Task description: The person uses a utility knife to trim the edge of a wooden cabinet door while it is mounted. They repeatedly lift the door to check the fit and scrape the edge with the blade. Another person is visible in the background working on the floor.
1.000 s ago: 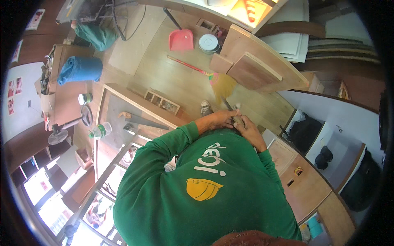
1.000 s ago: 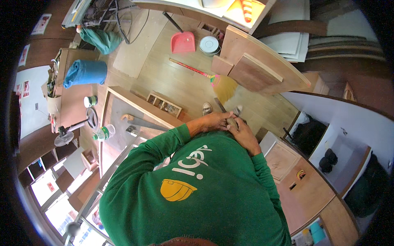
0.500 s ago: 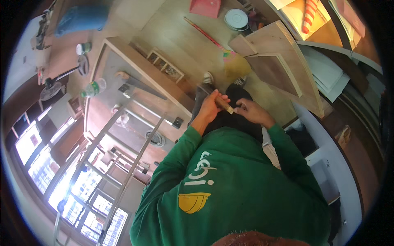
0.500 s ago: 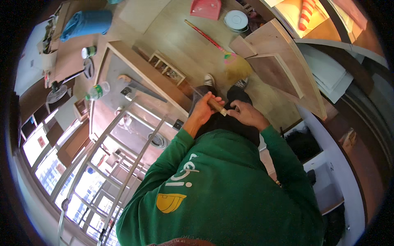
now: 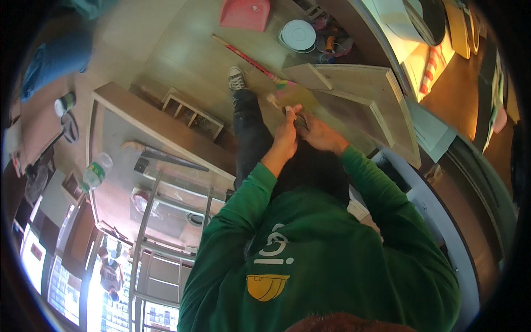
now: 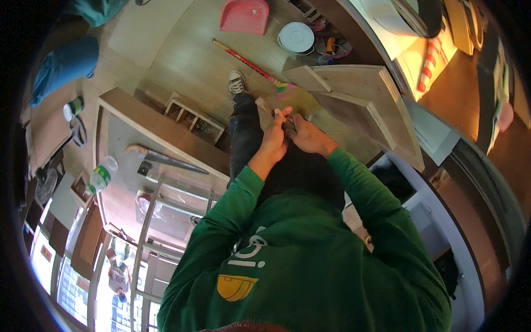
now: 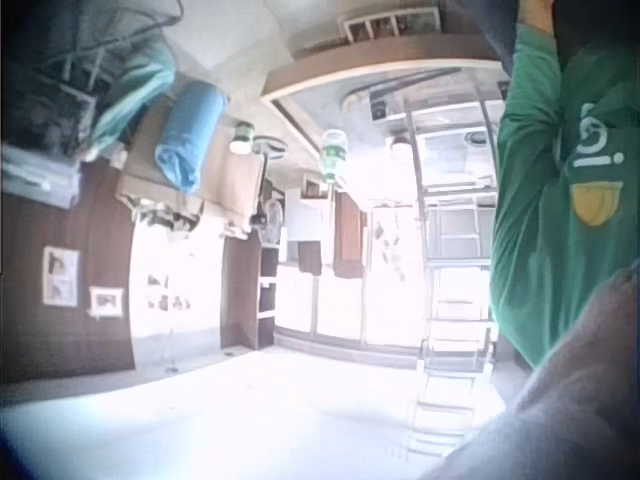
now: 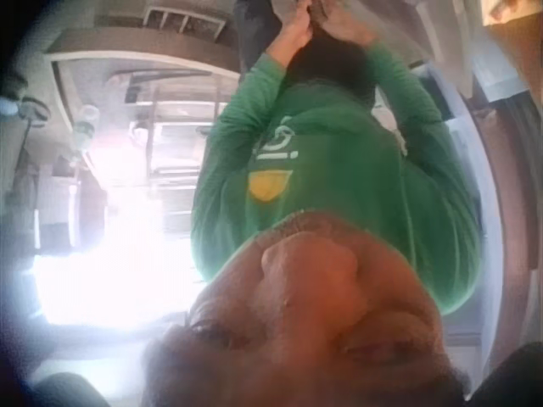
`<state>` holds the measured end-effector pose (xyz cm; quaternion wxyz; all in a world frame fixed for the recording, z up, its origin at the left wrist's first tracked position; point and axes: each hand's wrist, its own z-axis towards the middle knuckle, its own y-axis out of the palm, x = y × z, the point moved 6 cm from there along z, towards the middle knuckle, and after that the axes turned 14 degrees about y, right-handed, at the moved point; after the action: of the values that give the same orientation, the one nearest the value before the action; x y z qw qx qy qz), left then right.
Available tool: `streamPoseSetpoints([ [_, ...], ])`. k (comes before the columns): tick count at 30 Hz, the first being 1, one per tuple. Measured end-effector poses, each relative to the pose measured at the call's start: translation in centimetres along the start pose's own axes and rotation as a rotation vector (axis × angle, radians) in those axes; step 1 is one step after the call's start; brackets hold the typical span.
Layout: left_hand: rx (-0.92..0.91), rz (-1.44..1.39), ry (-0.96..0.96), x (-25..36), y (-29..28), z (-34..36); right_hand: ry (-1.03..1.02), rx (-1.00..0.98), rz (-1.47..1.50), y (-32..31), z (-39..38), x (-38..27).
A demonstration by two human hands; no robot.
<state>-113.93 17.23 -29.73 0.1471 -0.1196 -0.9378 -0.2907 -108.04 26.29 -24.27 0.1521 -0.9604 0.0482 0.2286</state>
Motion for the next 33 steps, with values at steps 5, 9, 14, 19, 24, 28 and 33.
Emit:
streamPoseSetpoints([
  [5,-0.089,0.514,0.042,3.2,-2.6,8.4,0.282,0.067,0.539,-2.7,11.7,2.4],
  [9,-0.268,0.606,0.013,1.6,-6.1,15.8,0.381,0.309,0.887,-10.3,24.2,8.1],
  [14,-0.382,0.976,0.202,-0.8,-8.8,21.2,0.644,0.464,1.223,-17.8,37.5,19.3],
  [19,-0.741,1.71,0.051,-3.8,-9.6,24.5,0.579,0.869,1.526,-24.9,44.9,37.6],
  [24,-0.49,1.525,0.319,-2.5,-10.2,26.1,0.227,0.667,-0.579,-19.2,45.4,19.9],
  [28,-0.239,1.345,0.388,-2.9,-13.4,26.6,0.307,0.404,1.042,-11.6,37.3,12.6],
  [33,-0.223,1.082,0.215,-3.6,-16.4,23.2,0.255,0.38,0.583,-3.2,19.3,4.4],
])
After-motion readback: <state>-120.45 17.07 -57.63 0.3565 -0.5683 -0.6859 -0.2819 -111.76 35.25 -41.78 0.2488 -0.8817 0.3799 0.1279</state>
